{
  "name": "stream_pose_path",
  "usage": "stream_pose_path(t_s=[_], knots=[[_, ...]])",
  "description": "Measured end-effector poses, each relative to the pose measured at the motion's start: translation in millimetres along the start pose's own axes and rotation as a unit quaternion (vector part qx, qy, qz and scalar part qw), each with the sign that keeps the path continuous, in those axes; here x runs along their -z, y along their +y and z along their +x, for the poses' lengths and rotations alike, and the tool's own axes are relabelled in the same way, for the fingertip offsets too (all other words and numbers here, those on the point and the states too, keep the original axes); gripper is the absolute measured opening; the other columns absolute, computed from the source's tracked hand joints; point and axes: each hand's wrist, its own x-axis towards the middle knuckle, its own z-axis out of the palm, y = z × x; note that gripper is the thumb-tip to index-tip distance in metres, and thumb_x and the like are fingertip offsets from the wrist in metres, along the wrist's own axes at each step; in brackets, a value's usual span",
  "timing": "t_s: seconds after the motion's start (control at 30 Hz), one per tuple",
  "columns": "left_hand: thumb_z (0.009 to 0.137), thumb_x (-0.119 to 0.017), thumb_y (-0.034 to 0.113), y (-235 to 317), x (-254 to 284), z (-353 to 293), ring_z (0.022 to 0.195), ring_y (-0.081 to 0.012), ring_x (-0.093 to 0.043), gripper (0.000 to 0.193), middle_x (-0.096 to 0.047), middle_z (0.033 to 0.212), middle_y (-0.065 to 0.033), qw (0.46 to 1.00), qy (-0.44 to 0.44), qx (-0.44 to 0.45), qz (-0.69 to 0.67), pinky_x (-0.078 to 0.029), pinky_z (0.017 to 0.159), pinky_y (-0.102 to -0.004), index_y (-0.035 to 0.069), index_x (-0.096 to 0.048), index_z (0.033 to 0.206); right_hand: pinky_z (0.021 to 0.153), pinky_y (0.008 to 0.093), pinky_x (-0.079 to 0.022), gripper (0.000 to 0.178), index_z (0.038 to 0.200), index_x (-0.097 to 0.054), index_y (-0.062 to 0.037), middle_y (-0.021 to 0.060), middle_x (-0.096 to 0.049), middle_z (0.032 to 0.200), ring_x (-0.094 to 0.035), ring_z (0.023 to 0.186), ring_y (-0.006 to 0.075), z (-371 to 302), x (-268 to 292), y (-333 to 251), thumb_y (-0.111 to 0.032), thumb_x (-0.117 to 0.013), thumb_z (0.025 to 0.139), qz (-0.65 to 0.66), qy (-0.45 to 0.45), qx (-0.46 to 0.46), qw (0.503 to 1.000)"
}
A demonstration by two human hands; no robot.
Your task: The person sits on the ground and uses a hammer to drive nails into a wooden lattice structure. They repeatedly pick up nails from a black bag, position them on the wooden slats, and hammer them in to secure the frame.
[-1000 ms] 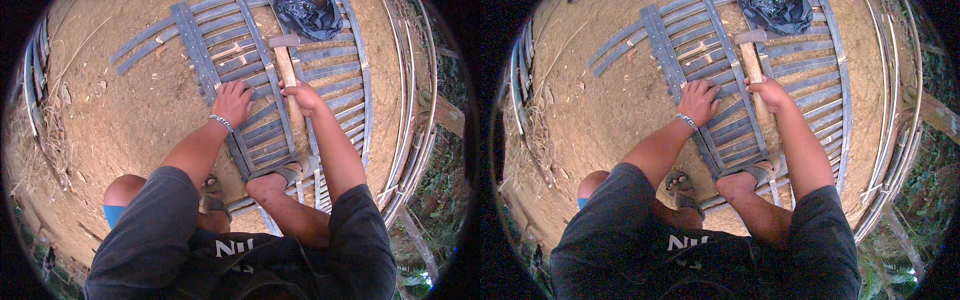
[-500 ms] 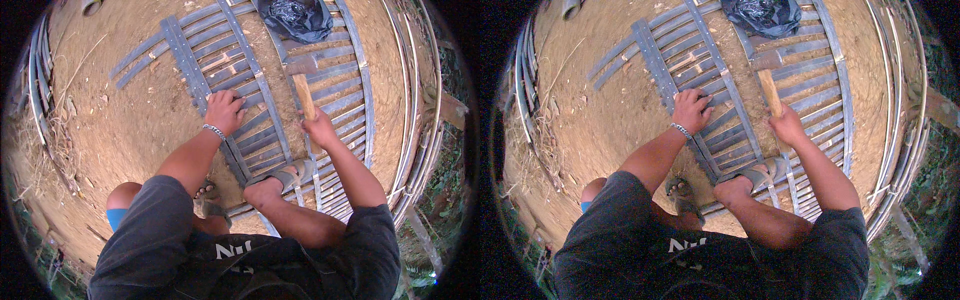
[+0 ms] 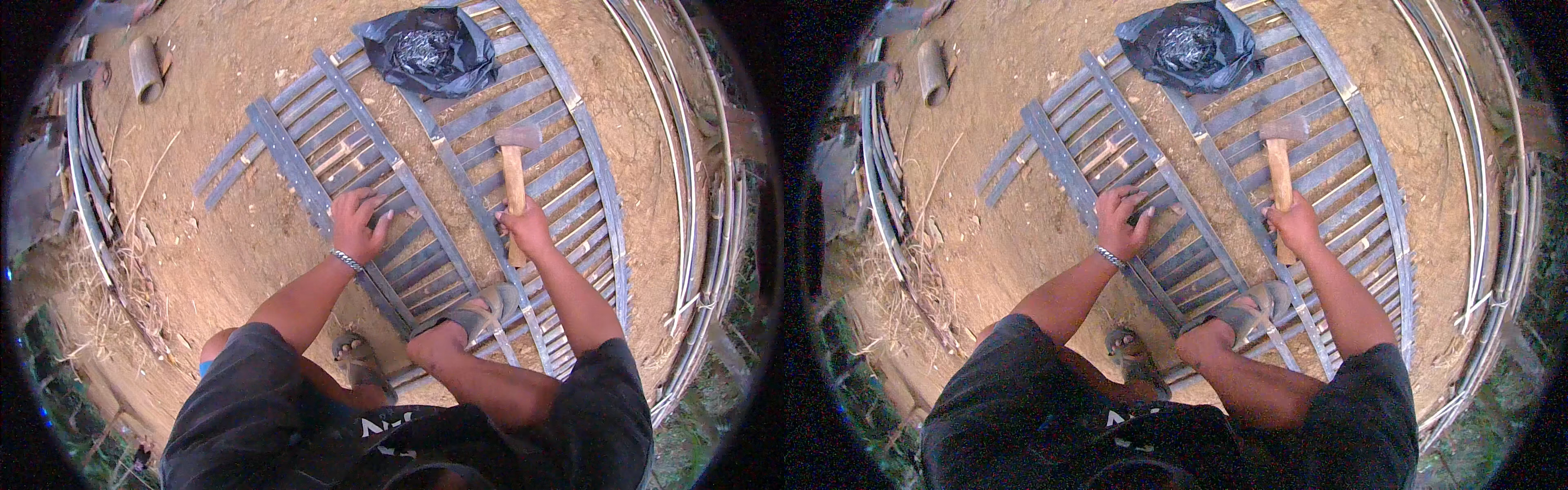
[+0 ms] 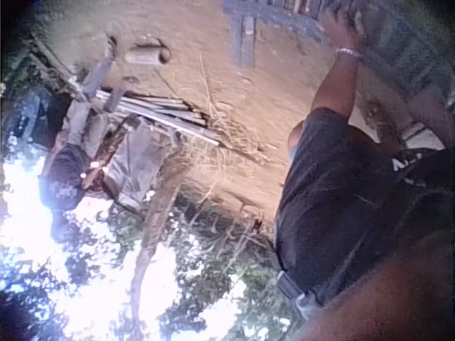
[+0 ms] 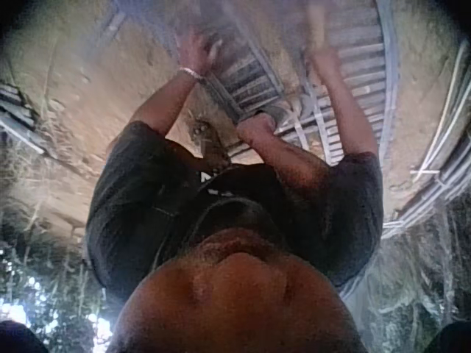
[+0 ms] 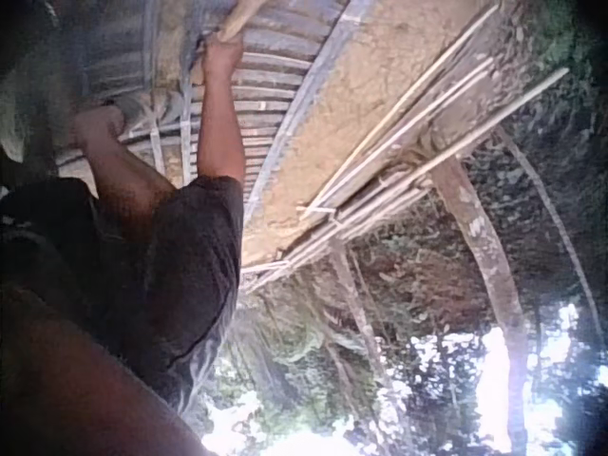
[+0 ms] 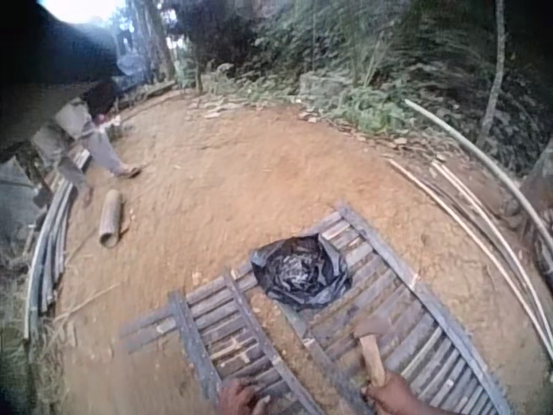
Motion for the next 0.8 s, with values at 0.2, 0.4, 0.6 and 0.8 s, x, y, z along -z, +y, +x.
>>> stream_pose_path(t_s=[0.2,0.4,0.6,0.8], knots=[[0.082,-0.074,0.012,7.3,-34.7,181.1,0.100,-0.0361,-0.063,0.024,-0.067,0.107,-0.0156,0.986,0.093,-0.131,-0.038,-0.050,0.089,-0.0453,0.007,-0.071,0.105,0.061,0.0285,-0.054,0.031,0.111,-0.059,0.0013,0.0050,-0.066,0.081,-0.068,0.070,0.0151,3.5,-6.7,13.0,-0.001,-0.077,0.086,0.182,0.044,-0.039,0.982],[0.090,-0.070,0.023,-50.2,-65.9,317.6,0.110,-0.0406,-0.066,0.030,-0.070,0.116,-0.0215,0.976,-0.106,-0.013,0.191,-0.051,0.101,-0.0473,0.003,-0.073,0.111,0.063,0.0291,-0.056,0.027,0.107,-0.060,0.0008,0.0072,-0.069,0.085,-0.069,0.072,0.0156,5.7,-15.6,6.7,-0.005,-0.076,0.087,0.174,0.023,-0.019,0.984],[0.094,-0.059,0.025,-68.5,-102.8,317.8,0.099,-0.0403,-0.070,0.025,-0.073,0.103,-0.0233,0.984,-0.050,0.056,0.162,-0.056,0.089,-0.0491,0.007,-0.073,0.106,0.062,0.0295,-0.055,0.029,0.108,-0.061,0.0002,0.0066,-0.070,0.083,-0.068,0.070,0.0140,1.8,-10.2,3.9,-0.009,-0.078,0.086,0.157,0.053,-0.032,0.986],[0.092,-0.058,0.020,-88.4,-105.0,337.1,0.096,-0.0413,-0.069,0.024,-0.073,0.099,-0.0242,0.886,-0.205,-0.067,0.411,-0.056,0.087,-0.0504,0.002,-0.073,0.098,0.060,0.0297,-0.054,0.029,0.102,-0.063,0.0005,0.0062,-0.070,0.079,-0.067,0.066,0.0135,8.2,-12.3,7.4,-0.012,-0.081,0.083,0.139,0.047,-0.012,0.989]])
